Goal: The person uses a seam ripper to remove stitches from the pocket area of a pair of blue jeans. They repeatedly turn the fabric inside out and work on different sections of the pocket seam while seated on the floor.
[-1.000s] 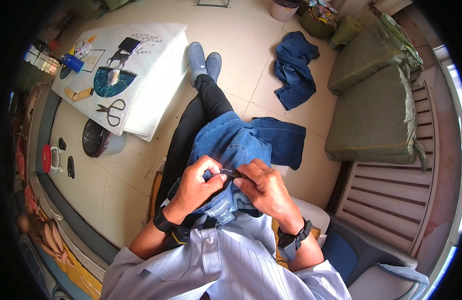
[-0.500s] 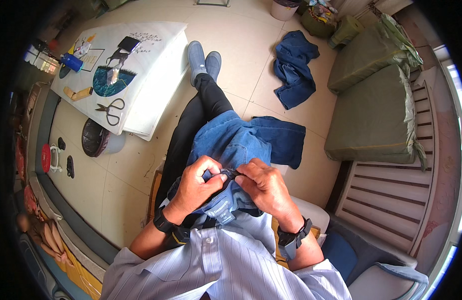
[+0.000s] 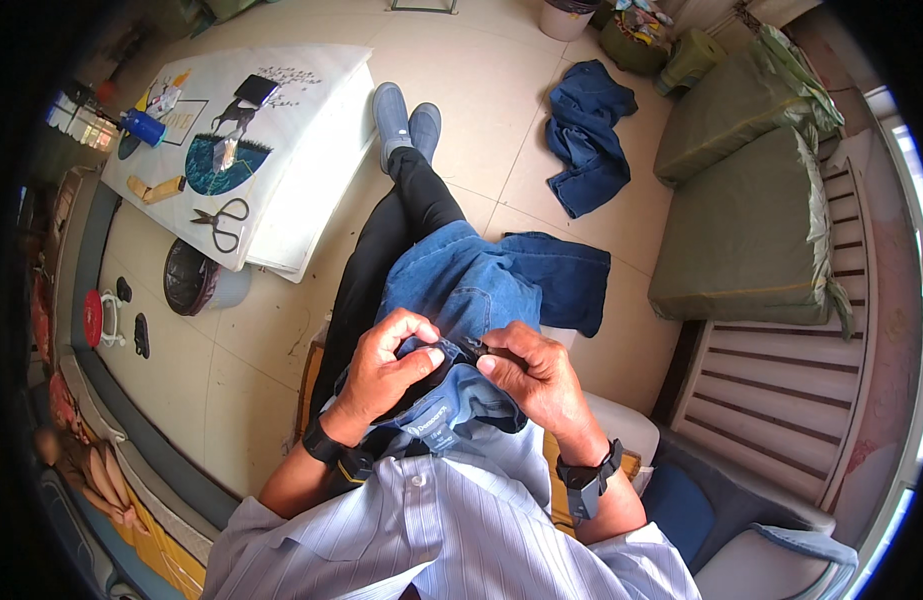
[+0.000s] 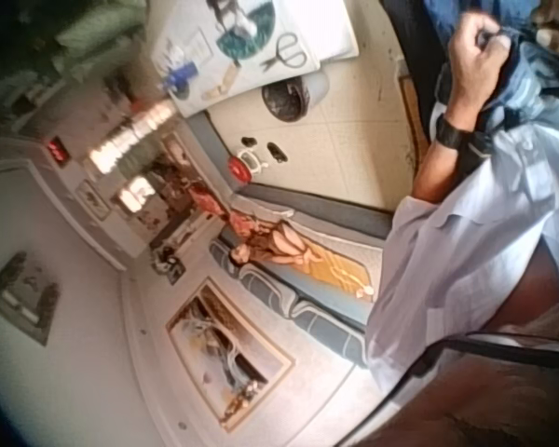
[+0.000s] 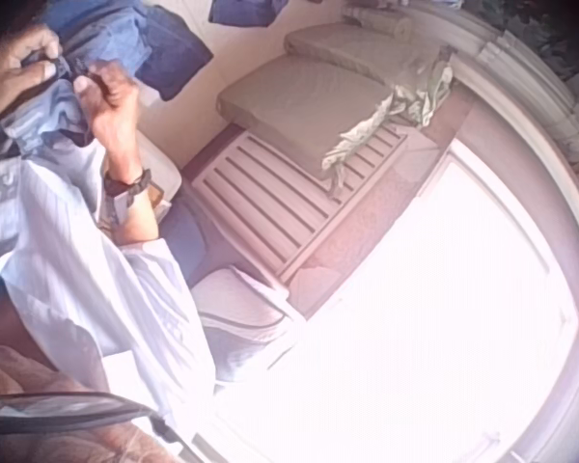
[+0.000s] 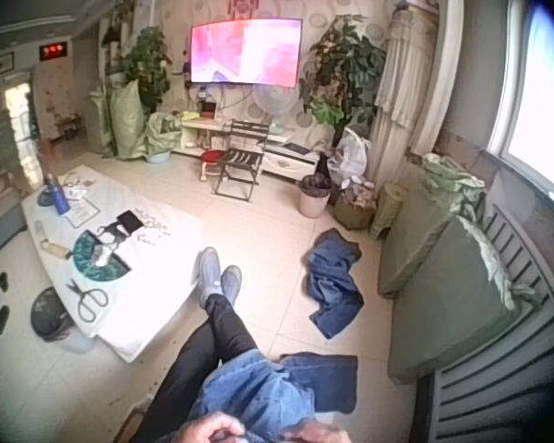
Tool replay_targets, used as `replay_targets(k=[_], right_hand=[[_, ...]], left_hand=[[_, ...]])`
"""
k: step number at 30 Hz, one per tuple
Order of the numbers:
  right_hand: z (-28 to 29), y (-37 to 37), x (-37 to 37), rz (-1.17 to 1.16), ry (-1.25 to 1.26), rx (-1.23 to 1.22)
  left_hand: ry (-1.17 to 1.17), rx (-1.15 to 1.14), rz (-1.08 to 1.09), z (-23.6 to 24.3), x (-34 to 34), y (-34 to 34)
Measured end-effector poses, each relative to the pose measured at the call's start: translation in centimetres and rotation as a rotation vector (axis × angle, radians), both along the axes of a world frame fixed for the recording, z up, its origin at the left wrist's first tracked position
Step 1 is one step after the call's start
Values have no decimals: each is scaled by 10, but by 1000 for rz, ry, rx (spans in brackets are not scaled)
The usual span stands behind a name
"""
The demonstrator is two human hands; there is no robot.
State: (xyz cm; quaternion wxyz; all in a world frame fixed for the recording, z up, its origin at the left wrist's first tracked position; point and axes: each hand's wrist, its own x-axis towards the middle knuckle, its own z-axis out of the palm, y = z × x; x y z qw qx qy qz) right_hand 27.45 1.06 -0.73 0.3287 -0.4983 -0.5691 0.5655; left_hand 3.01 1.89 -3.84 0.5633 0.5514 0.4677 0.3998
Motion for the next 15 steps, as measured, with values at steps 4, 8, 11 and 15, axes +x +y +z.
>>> replay_targets(k=[4, 8, 11, 15], right_hand=[[-6, -6, 3, 42, 33, -25], [-11, -9, 6, 56, 0, -24], [-14, -8, 2, 56, -3, 4], [-17, -8, 0, 50, 47, 4]], left_hand=[[-42, -33, 5, -5, -1, 1], [-109, -100, 37, -9, -1, 0], [-104, -130, 33, -9, -1, -1], [-111, -133, 27, -7, -2, -2]])
